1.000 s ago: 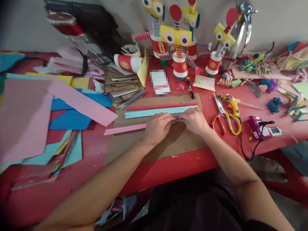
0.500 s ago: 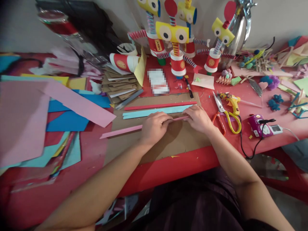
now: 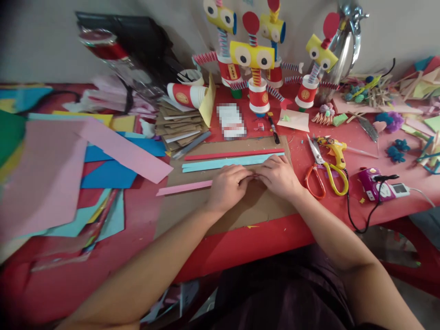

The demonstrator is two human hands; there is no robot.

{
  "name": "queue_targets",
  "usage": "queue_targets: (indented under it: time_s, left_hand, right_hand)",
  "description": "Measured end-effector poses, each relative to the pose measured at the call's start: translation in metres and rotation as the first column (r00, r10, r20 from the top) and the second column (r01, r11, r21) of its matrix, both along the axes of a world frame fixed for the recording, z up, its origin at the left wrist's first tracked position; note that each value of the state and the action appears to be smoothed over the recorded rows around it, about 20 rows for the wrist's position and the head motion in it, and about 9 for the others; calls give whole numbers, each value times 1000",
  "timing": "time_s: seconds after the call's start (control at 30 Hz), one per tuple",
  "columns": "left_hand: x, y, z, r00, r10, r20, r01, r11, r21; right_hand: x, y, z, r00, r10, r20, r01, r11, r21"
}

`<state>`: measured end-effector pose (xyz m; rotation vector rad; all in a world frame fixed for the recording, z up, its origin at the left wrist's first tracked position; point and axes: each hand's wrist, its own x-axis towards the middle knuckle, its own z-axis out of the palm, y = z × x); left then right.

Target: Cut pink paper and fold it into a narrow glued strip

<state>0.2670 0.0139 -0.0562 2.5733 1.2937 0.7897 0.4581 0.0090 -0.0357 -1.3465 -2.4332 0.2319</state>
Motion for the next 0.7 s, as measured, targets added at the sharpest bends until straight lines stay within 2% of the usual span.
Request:
queue_targets:
  time_s: [0.2,0.5,0.63,0.7]
  left_hand:
    - [0,-3,4,999,11,-30,-11,1000,7]
    - [-5,0,6,995,75,70,-72,996,-54]
    - [-7,2,4,985,146,91,-142,989,-48]
    - [-6,2,3,984,146,98,-142,989,-47]
  right_hand:
    - [0,2,-2,999,19,45,-23,997,78]
    - [30,8,3,995,-89,-49,94,988,124]
    - [44,12,5,945,-277,-173,307,933,186]
    - [39,10,5,931,-311,-191,347,916,200]
